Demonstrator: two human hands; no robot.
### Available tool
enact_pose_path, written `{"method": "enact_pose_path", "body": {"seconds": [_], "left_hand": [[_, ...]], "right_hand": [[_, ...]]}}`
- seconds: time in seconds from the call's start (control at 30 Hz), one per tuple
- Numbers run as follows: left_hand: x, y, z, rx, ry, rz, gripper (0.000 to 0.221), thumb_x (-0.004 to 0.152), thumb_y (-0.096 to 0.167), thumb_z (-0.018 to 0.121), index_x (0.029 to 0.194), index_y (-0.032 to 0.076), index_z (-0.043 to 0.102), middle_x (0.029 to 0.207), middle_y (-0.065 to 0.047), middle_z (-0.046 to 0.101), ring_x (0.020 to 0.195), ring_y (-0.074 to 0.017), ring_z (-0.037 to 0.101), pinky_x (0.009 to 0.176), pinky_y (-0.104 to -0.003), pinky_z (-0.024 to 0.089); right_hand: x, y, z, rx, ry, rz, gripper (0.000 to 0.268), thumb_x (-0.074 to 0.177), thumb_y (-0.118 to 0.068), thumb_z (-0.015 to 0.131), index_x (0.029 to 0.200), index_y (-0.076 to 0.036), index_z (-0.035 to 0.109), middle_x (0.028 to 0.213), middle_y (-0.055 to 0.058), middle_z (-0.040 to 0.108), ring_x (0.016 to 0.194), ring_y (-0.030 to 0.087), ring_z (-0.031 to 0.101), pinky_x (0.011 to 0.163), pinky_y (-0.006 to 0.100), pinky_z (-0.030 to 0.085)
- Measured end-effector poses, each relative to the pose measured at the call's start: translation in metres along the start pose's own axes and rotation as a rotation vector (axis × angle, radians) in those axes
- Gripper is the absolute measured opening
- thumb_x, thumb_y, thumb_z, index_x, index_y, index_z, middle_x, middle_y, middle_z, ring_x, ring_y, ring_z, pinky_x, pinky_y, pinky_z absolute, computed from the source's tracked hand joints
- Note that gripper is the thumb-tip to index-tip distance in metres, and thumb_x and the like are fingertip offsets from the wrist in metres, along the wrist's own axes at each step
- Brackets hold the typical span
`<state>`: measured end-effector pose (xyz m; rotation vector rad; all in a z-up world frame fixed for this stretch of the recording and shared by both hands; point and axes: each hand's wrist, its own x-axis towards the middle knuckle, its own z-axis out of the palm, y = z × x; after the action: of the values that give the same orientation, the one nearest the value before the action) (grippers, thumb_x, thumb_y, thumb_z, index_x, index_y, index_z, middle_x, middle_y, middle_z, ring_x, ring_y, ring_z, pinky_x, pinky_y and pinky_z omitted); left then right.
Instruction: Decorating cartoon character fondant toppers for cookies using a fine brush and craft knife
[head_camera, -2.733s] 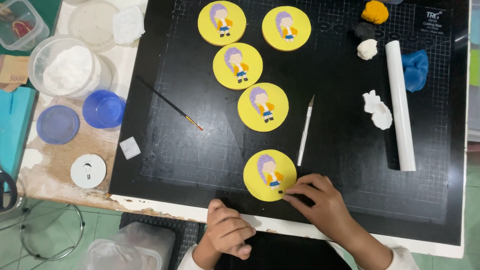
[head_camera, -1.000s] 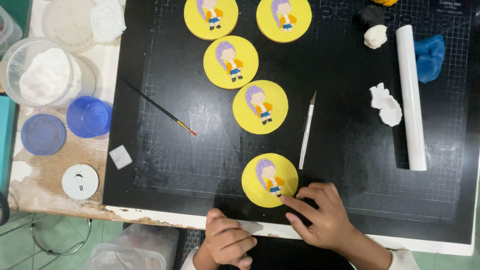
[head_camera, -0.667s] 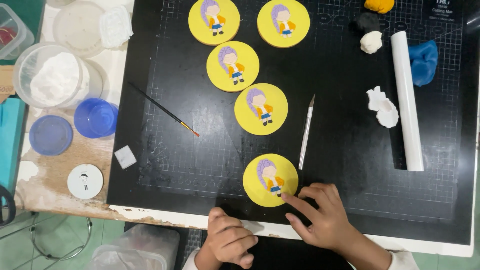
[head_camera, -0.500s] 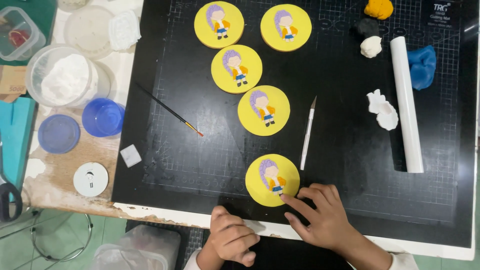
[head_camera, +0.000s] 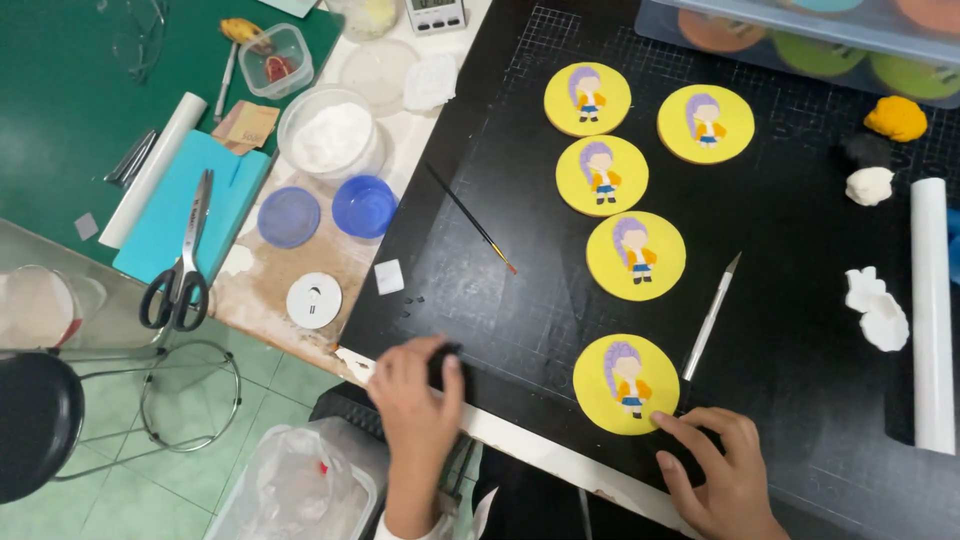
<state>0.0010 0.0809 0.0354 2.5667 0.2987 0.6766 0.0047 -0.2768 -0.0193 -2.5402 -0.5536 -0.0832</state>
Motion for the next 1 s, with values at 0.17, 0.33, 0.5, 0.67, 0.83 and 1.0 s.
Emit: {"method": "enact_pose_path", "body": {"seconds": [0.17, 0.33, 0.5, 0.67, 0.83, 1.0], "left_hand": [[0.016, -0.032, -0.017, 0.334, 0.000, -0.315, 0.031, 0.097, 0.031, 0.061, 0.126, 0.026, 0.066, 0.124, 0.007, 0.068, 0.112, -0.0270, 0.059, 0.085, -0.048, 0.040], [0.029, -0.046, -0.006, 0.417, -0.098, -0.234, 0.027, 0.097, 0.040, 0.063, 0.122, 0.033, 0.072, 0.115, 0.009, 0.071, 0.107, -0.0250, 0.060, 0.085, -0.049, 0.038], [0.033, -0.049, -0.005, 0.433, -0.053, -0.186, 0.022, 0.096, 0.041, 0.069, 0.113, 0.030, 0.076, 0.105, 0.008, 0.073, 0.107, -0.0248, 0.059, 0.084, -0.049, 0.038], [0.037, -0.045, -0.008, 0.365, -0.086, -0.228, 0.015, 0.095, 0.039, 0.070, 0.105, 0.029, 0.076, 0.106, 0.010, 0.074, 0.109, -0.0253, 0.058, 0.089, -0.050, 0.038], [0.043, -0.044, -0.010, 0.314, -0.180, -0.341, 0.015, 0.095, 0.037, 0.069, 0.103, 0.027, 0.075, 0.112, 0.009, 0.073, 0.112, -0.0279, 0.055, 0.092, -0.055, 0.035], [0.043, -0.045, -0.010, 0.289, -0.200, -0.376, 0.013, 0.092, 0.036, 0.070, 0.101, 0.027, 0.073, 0.114, 0.005, 0.069, 0.115, -0.0297, 0.055, 0.094, -0.059, 0.036]], "right_hand": [[0.000, 0.003, 0.002, 0.061, 0.029, 0.025, 0.037, 0.089, -0.031, 0.069, 0.123, -0.017, 0.073, 0.121, 0.006, 0.064, 0.111, 0.021, 0.060, 0.092, 0.038, 0.052], [0.000, 0.006, 0.003, 0.062, 0.018, 0.036, 0.036, 0.090, -0.032, 0.067, 0.123, -0.019, 0.074, 0.121, 0.005, 0.066, 0.112, 0.021, 0.061, 0.093, 0.039, 0.050], [0.007, -0.003, -0.004, 0.098, 0.076, -0.037, 0.032, 0.093, -0.030, 0.063, 0.121, -0.017, 0.074, 0.115, 0.006, 0.066, 0.107, 0.022, 0.062, 0.091, 0.039, 0.049], [0.010, -0.009, -0.009, 0.113, 0.100, -0.050, 0.030, 0.093, -0.029, 0.064, 0.119, -0.016, 0.073, 0.113, 0.007, 0.067, 0.106, 0.022, 0.062, 0.089, 0.037, 0.050], [0.006, -0.006, -0.005, 0.162, 0.114, -0.016, 0.027, 0.093, -0.026, 0.066, 0.117, -0.017, 0.073, 0.116, 0.005, 0.067, 0.109, 0.022, 0.061, 0.090, 0.037, 0.052], [0.005, -0.006, -0.003, 0.186, 0.140, -0.015, 0.027, 0.093, -0.027, 0.065, 0.117, -0.017, 0.073, 0.116, 0.006, 0.066, 0.109, 0.022, 0.061, 0.089, 0.036, 0.053]]}}
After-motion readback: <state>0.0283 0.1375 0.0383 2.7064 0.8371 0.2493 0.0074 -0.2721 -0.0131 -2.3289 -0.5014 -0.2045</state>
